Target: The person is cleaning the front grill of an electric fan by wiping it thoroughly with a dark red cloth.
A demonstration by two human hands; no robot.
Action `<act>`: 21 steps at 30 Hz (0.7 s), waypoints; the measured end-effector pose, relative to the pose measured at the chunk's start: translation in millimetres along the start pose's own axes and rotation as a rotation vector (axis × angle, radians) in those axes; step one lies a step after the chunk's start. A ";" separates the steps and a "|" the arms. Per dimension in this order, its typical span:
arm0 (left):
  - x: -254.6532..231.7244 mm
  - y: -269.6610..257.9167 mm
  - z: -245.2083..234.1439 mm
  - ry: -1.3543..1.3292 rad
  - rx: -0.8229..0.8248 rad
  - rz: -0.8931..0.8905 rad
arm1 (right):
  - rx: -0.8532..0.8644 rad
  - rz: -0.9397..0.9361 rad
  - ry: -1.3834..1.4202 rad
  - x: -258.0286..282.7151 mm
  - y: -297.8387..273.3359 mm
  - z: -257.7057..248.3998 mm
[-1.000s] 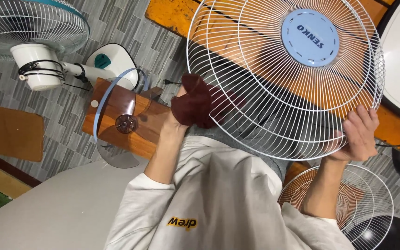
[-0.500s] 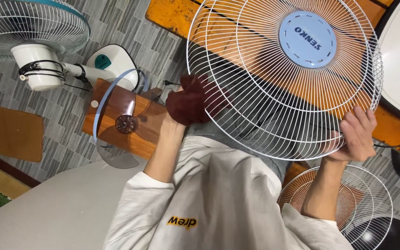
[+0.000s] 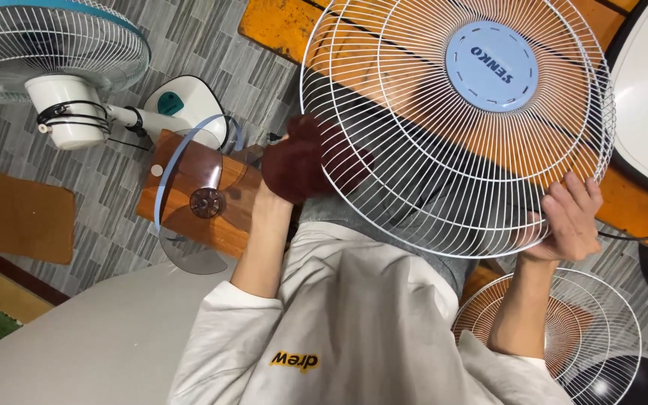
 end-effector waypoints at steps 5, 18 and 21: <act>8.9 6.4 -22.8 -0.493 -0.007 -0.097 | -0.033 0.005 -0.029 -2.9 -9.5 -3.4; 11.7 1.0 -88.3 -1.679 -0.029 -0.346 | -0.032 -0.003 -0.037 0.1 -5.4 -3.4; 4.4 -2.2 -103.6 -1.971 -0.026 -0.408 | -0.035 0.000 -0.021 -0.4 -7.6 -2.9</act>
Point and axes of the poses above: each hand's wrist, its own y-axis towards the middle knuckle, its own z-axis out of the palm, x = y × z, the point moved 2 cm from there along y, towards the middle knuckle, and after that the axes turned 3 degrees about z, right-handed, at the moved point
